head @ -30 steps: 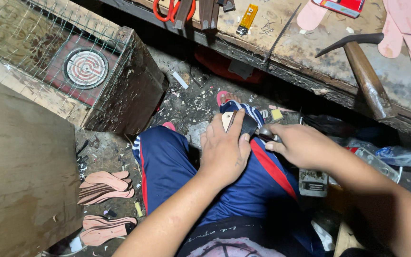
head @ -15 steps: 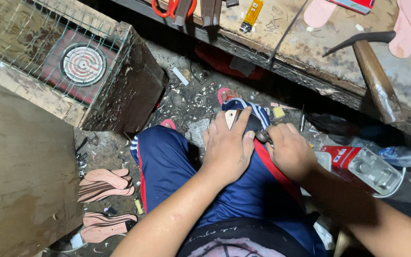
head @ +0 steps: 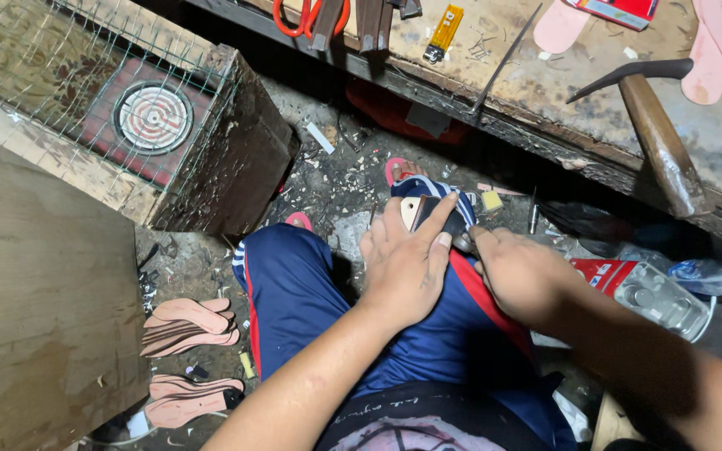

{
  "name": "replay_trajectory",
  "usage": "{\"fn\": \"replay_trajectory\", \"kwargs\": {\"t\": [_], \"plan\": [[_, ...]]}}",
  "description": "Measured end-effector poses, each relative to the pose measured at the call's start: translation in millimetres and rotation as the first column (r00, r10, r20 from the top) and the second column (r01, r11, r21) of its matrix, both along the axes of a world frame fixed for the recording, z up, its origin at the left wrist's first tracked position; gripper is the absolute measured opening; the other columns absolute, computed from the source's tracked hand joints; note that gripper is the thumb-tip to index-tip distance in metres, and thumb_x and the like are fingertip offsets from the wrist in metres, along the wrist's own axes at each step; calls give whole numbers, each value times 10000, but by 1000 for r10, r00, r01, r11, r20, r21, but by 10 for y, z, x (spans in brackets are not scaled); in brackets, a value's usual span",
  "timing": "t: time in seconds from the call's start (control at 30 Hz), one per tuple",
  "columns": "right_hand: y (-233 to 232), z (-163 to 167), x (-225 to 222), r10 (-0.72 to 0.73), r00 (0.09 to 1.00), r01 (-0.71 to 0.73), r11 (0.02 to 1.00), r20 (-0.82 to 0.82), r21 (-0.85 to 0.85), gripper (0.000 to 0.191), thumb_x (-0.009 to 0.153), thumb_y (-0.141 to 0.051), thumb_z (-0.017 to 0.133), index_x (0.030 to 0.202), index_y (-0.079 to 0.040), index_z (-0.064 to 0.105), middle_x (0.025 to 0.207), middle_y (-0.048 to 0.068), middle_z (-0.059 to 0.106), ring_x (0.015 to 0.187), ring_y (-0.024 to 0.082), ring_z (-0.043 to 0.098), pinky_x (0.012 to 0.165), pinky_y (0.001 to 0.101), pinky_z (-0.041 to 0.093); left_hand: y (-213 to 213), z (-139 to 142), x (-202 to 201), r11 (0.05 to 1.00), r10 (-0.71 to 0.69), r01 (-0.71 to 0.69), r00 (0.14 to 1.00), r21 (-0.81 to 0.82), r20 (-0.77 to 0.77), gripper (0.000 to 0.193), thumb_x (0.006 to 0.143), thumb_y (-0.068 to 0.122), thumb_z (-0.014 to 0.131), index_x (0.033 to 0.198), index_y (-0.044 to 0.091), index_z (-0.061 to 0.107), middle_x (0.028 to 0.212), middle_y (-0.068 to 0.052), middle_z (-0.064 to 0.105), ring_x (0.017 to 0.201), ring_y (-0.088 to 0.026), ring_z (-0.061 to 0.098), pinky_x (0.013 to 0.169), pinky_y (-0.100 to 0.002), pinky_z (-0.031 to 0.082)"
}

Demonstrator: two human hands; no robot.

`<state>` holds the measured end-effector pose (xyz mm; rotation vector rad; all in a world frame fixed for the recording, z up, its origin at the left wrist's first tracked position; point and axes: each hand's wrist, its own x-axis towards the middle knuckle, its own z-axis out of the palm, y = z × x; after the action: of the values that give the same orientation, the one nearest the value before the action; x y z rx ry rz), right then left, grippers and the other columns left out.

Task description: The person holds a shoe upper and insole assembly on their lap and uses pincers to grip and pull the upper material over the sole edge, then taps and presses the edge with a hammer to set it. They rotate the shoe repeatedly to work around the full perimeter, then hold up the finished shoe.

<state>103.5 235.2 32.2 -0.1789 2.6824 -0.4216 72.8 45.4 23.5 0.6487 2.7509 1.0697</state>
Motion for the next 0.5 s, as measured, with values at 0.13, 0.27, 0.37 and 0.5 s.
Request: {"fn": "replay_trajectory", "kwargs": {"t": [0.13,0.27,0.37,0.5], "plan": [[23,80,70,67,997,-62,987,-30,148,386,886,-104,497,1237,56,517,1058,245,665,1010,405,665,870,458,528,-15,-18,23,999,-7,7,1000,31,-7,518,1001,305,508,1520,299,503,1484,-323,384,1276,-456,415,1058,-542,278],[47,86,167,12,994,-27,992,113,127,168,917,-144,500,1009,-26,578,1035,215,666,995,398,661,860,469,521,-48,-25,86,998,-30,30,999,53,-11,493,985,321,528,1478,299,518,1464,-265,420,1284,-430,422,1086,-541,276],[-122,-27,223,2,1000,-3,997,9,82,167,890,-161,534,980,-24,570,983,206,671,979,389,666,865,472,522,-104,-55,38,994,-45,41,998,102,37,470,976,320,552,1444,282,527,1452,-261,424,1275,-449,422,1070,-550,288],[-301,-87,209,-61,988,61,998,-145,-1,196,900,-156,549,1009,6,560,979,226,657,954,425,651,768,519,517,-168,-74,-20,996,-10,-6,986,91,169,467,963,318,562,1426,273,523,1399,-256,443,1248,-471,461,1050,-572,322]]}}
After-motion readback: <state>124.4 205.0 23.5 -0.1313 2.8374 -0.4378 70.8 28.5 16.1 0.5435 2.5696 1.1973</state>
